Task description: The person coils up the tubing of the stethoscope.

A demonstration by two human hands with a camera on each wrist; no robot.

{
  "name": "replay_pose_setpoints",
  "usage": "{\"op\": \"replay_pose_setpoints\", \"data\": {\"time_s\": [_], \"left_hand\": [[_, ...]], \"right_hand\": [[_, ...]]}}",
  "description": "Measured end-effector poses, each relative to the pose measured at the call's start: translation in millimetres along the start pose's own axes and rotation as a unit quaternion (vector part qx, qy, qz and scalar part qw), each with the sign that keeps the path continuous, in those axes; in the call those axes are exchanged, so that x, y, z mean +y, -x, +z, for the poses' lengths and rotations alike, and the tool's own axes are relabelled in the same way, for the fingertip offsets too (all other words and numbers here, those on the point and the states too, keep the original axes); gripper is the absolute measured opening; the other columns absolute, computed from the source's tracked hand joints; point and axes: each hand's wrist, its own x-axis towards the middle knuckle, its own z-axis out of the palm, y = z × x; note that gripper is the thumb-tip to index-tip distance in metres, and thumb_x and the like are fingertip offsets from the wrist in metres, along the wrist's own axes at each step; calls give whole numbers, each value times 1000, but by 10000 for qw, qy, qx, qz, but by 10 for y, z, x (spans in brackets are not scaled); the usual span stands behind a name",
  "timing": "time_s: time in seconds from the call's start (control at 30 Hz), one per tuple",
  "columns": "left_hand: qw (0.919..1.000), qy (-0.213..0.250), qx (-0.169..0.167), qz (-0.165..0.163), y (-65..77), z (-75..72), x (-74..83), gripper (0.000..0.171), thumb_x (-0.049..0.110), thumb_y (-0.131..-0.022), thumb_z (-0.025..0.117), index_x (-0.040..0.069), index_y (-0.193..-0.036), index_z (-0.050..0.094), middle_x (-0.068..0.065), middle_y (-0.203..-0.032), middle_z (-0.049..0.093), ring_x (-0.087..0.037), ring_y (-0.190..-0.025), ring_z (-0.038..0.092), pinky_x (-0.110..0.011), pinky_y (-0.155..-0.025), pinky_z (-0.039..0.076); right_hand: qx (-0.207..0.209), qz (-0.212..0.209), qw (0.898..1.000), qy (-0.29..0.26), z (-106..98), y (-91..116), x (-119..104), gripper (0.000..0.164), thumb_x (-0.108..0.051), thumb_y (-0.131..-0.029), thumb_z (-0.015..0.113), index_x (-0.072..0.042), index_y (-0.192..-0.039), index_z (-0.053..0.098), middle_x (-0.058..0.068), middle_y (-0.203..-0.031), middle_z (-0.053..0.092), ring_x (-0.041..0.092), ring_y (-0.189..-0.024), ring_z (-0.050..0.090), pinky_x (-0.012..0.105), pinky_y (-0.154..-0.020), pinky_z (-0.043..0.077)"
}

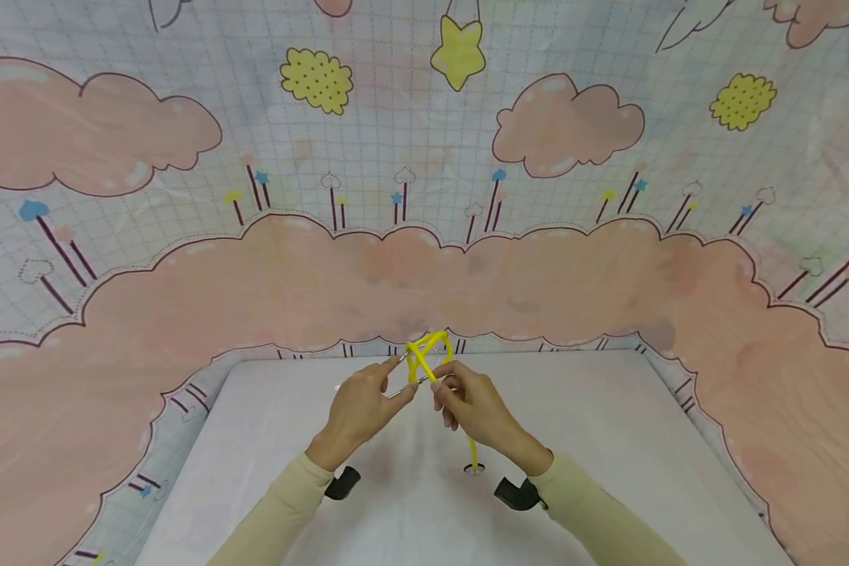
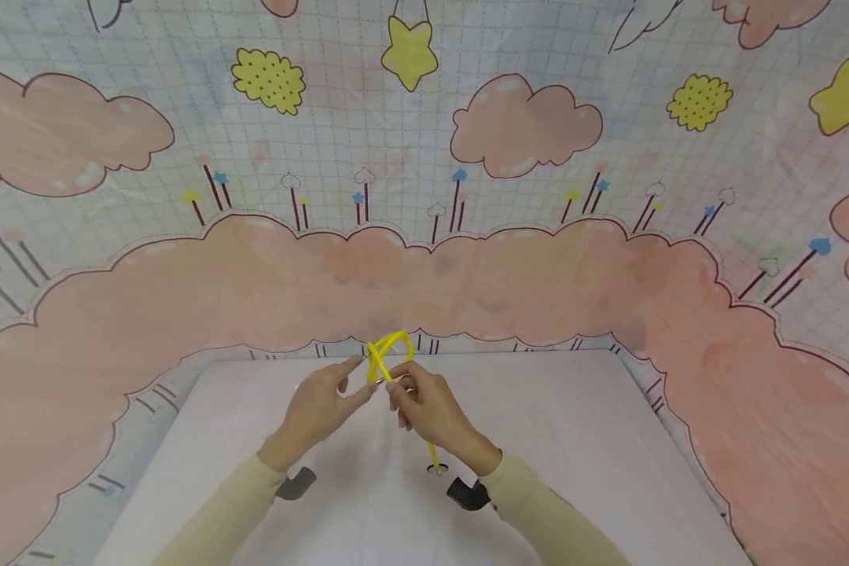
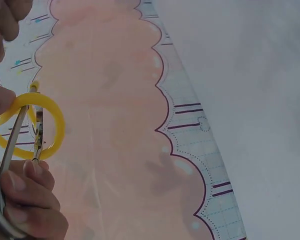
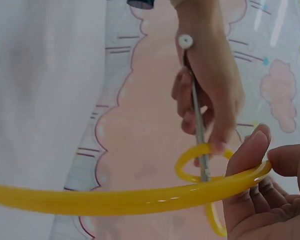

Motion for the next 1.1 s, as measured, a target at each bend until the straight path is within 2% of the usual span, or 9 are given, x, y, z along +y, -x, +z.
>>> {"op": "replay_pose_setpoints", "data": {"time_s": [0.13,0.3,0.47,0.6,0.73,0.9,1.1], "left_hand": [[9987,474,-66,-182,-21,-34,-3,59,59,-84,55,19,-128,58,5,-63,42,-7,-49,32,-21,-43,24],[9922,1200,-173,-293,-44,-78,-12,62,62,-83,55,17,-126,60,5,-63,42,-7,-48,32,-20,-41,24],[9811,1808,-400,-559,-32,-83,-23,59,59,-81,60,18,-124,60,5,-63,45,-6,-47,33,-20,-42,26],[9751,2078,-440,-642,-16,-89,-14,59,58,-81,61,18,-124,60,4,-65,46,-5,-47,34,-20,-43,27],[9746,2132,-400,-560,-6,-107,-4,58,57,-81,61,18,-124,60,5,-64,46,-4,-47,34,-20,-43,27],[9722,2232,-551,-436,18,-142,3,57,55,-81,63,18,-124,60,5,-63,44,-4,-49,35,-19,-44,28],[9569,2687,-1006,-459,53,-213,28,56,50,-79,68,19,-125,58,2,-67,45,-3,-50,37,-19,-45,29]], "right_hand": [[-276,62,9989,-380,43,52,84,18,-26,-97,49,-10,-101,55,11,-71,58,15,-50,54,31,-50,50],[-462,142,9972,-570,64,95,211,21,-24,-99,45,-7,-99,58,20,-70,58,21,-52,54,31,-50,50],[-582,307,9959,-626,72,104,321,27,-28,-99,43,-7,-97,59,16,-70,56,15,-55,53,32,-55,52],[-850,446,9936,-590,94,112,408,32,-31,-100,40,-7,-98,61,15,-71,57,14,-59,55,33,-61,53],[-984,488,9926,-512,113,126,493,34,-31,-101,38,-7,-99,62,18,-73,57,17,-63,57,41,-65,53],[-1138,421,9922,-296,86,132,578,34,-35,-100,38,-12,-100,63,14,-75,59,17,-69,57,37,-67,49],[-1592,164,9868,-251,41,137,703,33,-36,-100,37,-15,-104,63,10,-82,64,19,-81,59,35,-75,48]]}}
